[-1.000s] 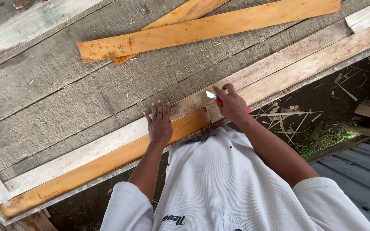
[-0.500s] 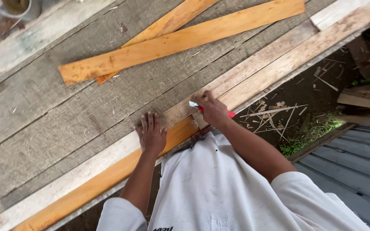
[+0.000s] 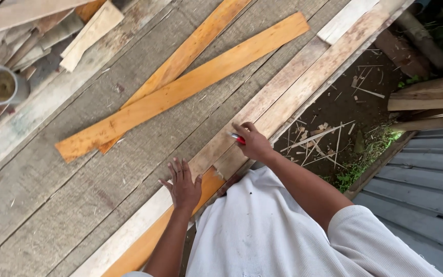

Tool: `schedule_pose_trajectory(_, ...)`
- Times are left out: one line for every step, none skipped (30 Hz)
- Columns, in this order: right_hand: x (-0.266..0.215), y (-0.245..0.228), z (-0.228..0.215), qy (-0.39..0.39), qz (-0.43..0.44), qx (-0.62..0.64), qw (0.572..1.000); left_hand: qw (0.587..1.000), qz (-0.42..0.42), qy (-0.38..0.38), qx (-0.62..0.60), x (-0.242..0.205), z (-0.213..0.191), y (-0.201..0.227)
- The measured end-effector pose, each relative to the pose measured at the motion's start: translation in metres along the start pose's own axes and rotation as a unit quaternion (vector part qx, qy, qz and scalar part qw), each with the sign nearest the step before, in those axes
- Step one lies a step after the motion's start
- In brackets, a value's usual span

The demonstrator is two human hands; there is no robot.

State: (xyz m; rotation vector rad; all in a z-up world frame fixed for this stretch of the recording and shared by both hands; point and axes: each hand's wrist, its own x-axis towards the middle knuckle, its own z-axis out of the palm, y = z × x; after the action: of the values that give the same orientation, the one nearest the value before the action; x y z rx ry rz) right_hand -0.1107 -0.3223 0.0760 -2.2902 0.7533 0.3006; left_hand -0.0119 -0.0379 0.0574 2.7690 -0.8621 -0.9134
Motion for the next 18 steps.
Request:
schedule_pose_trajectory(0.004, 0.011, -0.010, 0.004, 0.002, 0.000, 1.000, 1.000, 0.004, 0.001, 0.001, 0.007, -0.004, 0.014)
schedule_pose_trajectory(0.008, 0.022, -0.021, 0.011, 0.027, -0.002, 1.000, 1.000, 0.025, -0.004, 0.009, 0.015, -0.007, 0.029)
schedule_pose_trajectory(0.012, 0.033, -0.031, 0.016, 0.050, -0.004, 0.999, 0.999, 0.044, -0.009, 0.017, 0.022, -0.010, 0.044)
schedule_pose_trajectory(0.016, 0.042, -0.046, 0.017, 0.051, -0.004, 0.999, 0.999, 0.046, -0.008, 0.017, 0.030, -0.009, 0.058)
schedule_pose_trajectory(0.021, 0.051, -0.061, 0.028, 0.079, -0.011, 0.996, 0.998, 0.063, -0.006, 0.023, 0.038, -0.007, 0.072)
schedule_pose_trajectory(0.027, 0.061, -0.077, 0.040, 0.107, -0.017, 0.993, 0.996, 0.080, -0.004, 0.030, 0.047, -0.005, 0.088)
schedule_pose_trajectory(0.037, 0.080, -0.090, 0.037, 0.105, -0.018, 0.994, 0.997, 0.077, -0.004, 0.029, 0.053, -0.005, 0.105)
schedule_pose_trajectory(0.048, 0.100, -0.104, 0.048, 0.127, -0.029, 0.990, 0.995, 0.082, -0.009, 0.046, 0.061, -0.006, 0.124)
schedule_pose_trajectory(0.060, 0.119, -0.117, 0.059, 0.149, -0.038, 0.986, 0.994, 0.089, -0.013, 0.066, 0.070, -0.008, 0.142)
schedule_pose_trajectory(0.066, 0.123, -0.139, 0.058, 0.148, -0.037, 0.987, 0.994, 0.087, -0.013, 0.067, 0.077, -0.006, 0.157)
schedule_pose_trajectory(0.068, 0.129, -0.161, 0.066, 0.158, -0.036, 0.985, 0.996, 0.074, -0.021, 0.048, 0.081, -0.003, 0.174)
schedule_pose_trajectory(0.070, 0.136, -0.184, 0.074, 0.168, -0.035, 0.982, 0.997, 0.061, -0.029, 0.028, 0.085, 0.001, 0.190)
schedule_pose_trajectory(0.080, 0.152, -0.196, 0.071, 0.169, -0.034, 0.983, 0.997, 0.059, -0.032, 0.030, 0.092, 0.006, 0.202)
schedule_pose_trajectory(0.091, 0.167, -0.208, 0.079, 0.172, -0.041, 0.981, 0.998, 0.049, -0.040, 0.027, 0.099, 0.012, 0.213)
schedule_pose_trajectory(0.099, 0.182, -0.218, 0.085, 0.175, -0.047, 0.980, 0.998, 0.038, -0.049, 0.023, 0.103, 0.018, 0.223)
schedule_pose_trajectory(0.103, 0.193, -0.229, 0.079, 0.176, -0.046, 0.980, 0.998, 0.035, -0.053, 0.024, 0.106, 0.020, 0.232)
schedule_pose_trajectory(0.109, 0.202, -0.242, 0.088, 0.168, -0.060, 0.980, 0.998, 0.017, -0.053, 0.011, 0.109, 0.023, 0.240)
schedule_pose_trajectory(0.114, 0.210, -0.253, 0.097, 0.160, -0.074, 0.980, 0.999, -0.002, -0.052, -0.002, 0.111, 0.024, 0.248)
